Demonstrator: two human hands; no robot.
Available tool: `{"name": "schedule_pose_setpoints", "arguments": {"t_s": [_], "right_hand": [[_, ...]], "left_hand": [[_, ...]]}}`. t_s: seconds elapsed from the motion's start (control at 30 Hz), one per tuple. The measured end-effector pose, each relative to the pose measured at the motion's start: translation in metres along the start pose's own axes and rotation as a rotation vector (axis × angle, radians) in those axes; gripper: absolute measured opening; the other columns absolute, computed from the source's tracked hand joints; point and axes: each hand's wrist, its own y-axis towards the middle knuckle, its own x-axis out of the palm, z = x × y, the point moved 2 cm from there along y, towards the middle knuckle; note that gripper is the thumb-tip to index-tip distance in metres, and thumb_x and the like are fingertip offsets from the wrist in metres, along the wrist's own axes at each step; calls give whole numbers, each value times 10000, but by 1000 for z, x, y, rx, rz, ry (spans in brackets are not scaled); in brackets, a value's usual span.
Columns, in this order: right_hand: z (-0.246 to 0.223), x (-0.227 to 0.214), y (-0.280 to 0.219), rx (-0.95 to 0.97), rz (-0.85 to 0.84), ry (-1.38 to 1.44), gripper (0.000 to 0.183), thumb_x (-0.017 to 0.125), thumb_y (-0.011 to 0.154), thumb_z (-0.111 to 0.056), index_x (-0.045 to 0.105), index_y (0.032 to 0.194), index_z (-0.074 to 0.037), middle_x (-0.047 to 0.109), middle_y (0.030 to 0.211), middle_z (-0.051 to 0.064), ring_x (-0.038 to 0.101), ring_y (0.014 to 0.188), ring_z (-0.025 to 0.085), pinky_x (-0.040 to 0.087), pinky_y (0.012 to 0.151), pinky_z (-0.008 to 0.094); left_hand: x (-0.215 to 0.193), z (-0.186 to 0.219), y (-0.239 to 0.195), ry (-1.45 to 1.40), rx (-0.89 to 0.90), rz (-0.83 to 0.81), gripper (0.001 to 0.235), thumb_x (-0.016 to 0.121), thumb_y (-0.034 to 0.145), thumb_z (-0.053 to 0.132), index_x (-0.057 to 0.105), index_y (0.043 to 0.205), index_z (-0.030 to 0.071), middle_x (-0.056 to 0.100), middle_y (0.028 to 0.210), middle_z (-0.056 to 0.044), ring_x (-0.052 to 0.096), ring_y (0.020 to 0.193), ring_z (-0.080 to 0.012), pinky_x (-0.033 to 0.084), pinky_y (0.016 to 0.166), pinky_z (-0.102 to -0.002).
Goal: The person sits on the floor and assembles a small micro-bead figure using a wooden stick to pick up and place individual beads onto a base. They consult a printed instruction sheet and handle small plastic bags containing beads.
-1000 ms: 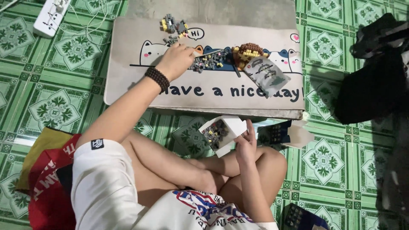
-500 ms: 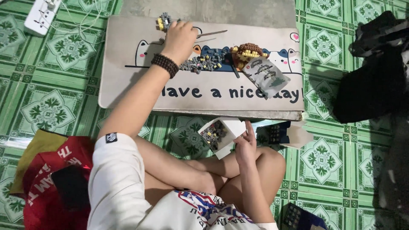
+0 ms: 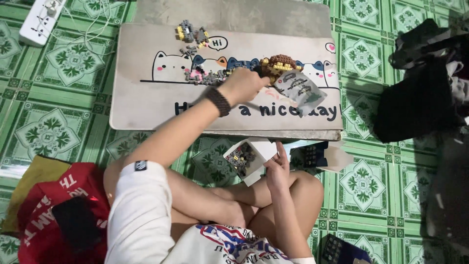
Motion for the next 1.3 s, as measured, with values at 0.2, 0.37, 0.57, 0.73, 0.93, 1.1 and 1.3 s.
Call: {"name": "schedule_pose_setpoints", "arguments": {"t_s": [0.2,0.37,0.57,0.73,0.93,1.1,1.3], "right_hand": [[-74,39,-40,36,2,7,940,415,569,219,209,1459,-7,371,1381,330,357,1275,464,408,972,506],[-66,39,-38,28,-11,42,949,404,565,207,192,1465,-8,376,1383,314,360,1268,469,426,944,500],[-72,41,-40,21,-49,18,924,424,592,184,203,1465,-23,360,1389,330,344,1266,488,438,941,506],[-59,40,-31,0,3,-7,955,397,540,205,209,1455,7,394,1359,338,394,1245,476,455,918,500],[-113,85,-53,251,105,5,790,415,715,157,319,1453,-107,499,1338,123,526,1034,228,376,696,272],[-44,43,-22,-9,0,12,968,376,517,227,223,1449,16,425,1337,316,450,1218,424,474,876,452],[-32,29,-21,-46,-6,9,972,374,500,222,260,1442,12,440,1335,303,478,1198,388,479,867,451]], "left_hand": [[33,4,16,173,81,-85,101,562,779,48,626,849,83,646,617,-100,660,607,-268,539,573,-399],[19,3,17,325,223,-89,276,524,805,5,553,1060,106,629,585,-78,636,544,-239,525,530,-383],[-50,24,2,427,481,229,141,586,789,79,584,877,189,627,529,6,621,509,-136,504,531,-260],[-78,-26,45,5,-21,370,269,508,868,130,514,1117,233,637,623,-97,665,643,-336,528,610,-471],[-45,-91,57,57,-386,347,159,524,790,-34,589,830,105,587,598,-79,560,477,-283,466,381,-424],[6,-107,70,26,-536,146,71,569,809,128,614,859,108,651,685,-110,674,672,-308,545,595,-450],[-46,-68,37,-190,-513,45,281,485,921,288,490,1004,20,637,796,-245,662,727,-373,525,615,-490]]}}
